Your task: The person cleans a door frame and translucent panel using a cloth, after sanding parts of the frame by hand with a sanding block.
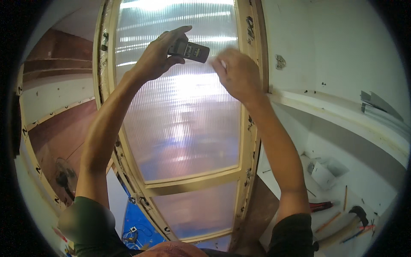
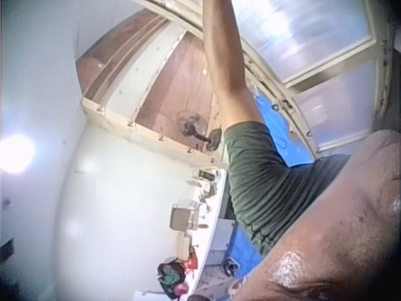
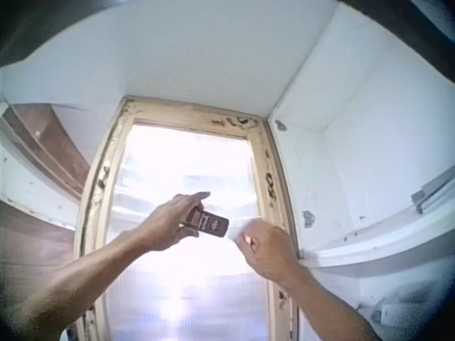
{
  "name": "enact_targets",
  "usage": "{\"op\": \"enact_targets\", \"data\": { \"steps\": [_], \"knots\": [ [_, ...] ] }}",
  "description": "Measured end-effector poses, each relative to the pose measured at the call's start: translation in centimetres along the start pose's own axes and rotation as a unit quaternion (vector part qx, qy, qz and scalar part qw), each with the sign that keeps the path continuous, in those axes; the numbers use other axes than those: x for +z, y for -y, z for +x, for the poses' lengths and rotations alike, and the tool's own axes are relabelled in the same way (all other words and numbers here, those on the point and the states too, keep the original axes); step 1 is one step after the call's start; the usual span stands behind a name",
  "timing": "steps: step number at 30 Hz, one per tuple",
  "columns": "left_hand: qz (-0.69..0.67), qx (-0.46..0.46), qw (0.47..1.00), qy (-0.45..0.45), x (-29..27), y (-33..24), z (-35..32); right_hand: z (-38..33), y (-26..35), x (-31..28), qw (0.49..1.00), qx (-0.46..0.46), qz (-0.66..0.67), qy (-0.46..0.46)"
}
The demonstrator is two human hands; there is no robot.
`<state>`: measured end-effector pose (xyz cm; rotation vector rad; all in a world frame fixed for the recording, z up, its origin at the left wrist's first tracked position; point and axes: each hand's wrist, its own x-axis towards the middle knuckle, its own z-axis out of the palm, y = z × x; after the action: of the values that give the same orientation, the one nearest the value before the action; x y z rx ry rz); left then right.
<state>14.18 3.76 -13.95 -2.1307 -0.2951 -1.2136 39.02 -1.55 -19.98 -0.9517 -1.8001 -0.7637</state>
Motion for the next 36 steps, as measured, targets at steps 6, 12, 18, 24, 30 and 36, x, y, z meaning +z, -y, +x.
{"op": "enact_targets", "data": {
  "steps": [6,12,18,24,30,36],
  "knots": [
    [-0.086,-0.052,0.994,0.037,0.5,-2.3,0.5,3.2,-1.4,4.1,0.948,-0.192,-0.021,-0.252],
    [-0.045,-0.027,0.999,0.013,-0.4,-3.1,0.9,1.8,0.8,3.8,0.95,-0.196,0.053,-0.239],
    [0.101,0.087,0.991,0.02,-3.2,3.6,5.4,2.1,-2.8,1.1,0.939,-0.124,0.238,-0.216],
    [0.148,-0.048,0.982,-0.107,-11.3,11.7,12.9,0.4,-9.6,5.5,0.972,0.04,-0.097,-0.209],
    [0.176,-0.103,0.977,-0.059,-13.0,11.2,17.8,-0.6,-10.4,6.7,0.961,0.006,-0.151,-0.233],
    [0.127,-0.103,0.985,-0.055,-13.6,14.0,19.1,-0.8,-10.2,7.0,0.953,-0.01,-0.171,-0.248]
  ]
}}
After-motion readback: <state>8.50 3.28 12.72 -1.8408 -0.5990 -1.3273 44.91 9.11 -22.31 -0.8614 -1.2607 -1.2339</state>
